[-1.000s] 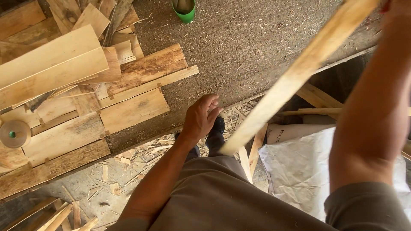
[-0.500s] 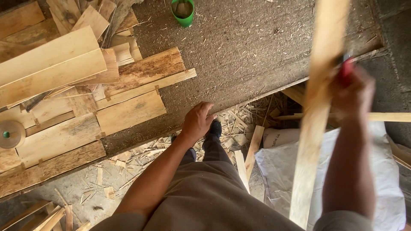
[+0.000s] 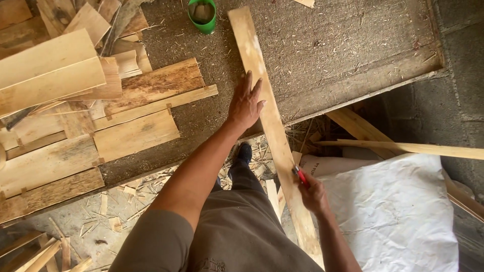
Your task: The person is preparing wood slats by measuring, cutting with a utility knife, and applying tape.
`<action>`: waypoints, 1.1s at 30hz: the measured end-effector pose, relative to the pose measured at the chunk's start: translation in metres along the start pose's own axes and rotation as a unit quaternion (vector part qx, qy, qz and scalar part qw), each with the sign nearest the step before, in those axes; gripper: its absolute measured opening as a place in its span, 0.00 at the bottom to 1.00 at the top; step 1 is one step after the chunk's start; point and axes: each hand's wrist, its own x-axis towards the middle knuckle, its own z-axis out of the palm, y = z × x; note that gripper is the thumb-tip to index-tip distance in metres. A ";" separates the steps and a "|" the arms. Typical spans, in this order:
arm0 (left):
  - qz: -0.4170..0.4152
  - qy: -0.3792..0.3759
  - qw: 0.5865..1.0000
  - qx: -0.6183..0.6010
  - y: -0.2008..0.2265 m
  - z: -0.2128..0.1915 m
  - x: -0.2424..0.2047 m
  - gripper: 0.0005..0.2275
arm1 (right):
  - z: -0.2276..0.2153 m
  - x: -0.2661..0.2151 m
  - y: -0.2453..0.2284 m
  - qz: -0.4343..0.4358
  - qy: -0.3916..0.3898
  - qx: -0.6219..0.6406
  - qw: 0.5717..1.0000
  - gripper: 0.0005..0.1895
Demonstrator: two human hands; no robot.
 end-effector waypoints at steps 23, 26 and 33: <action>-0.042 -0.189 0.968 0.161 -0.008 -0.025 0.057 0.51 | -0.040 0.090 -0.056 -0.087 0.085 -0.134 0.983 0.27; -0.059 -0.213 0.963 0.156 -0.002 -0.042 0.058 0.52 | -0.021 0.151 -0.104 -0.116 0.077 -0.184 0.973 0.34; -0.075 -0.212 0.960 0.166 0.001 -0.047 0.058 0.55 | 0.040 0.281 -0.200 -0.280 0.096 -0.243 0.924 0.35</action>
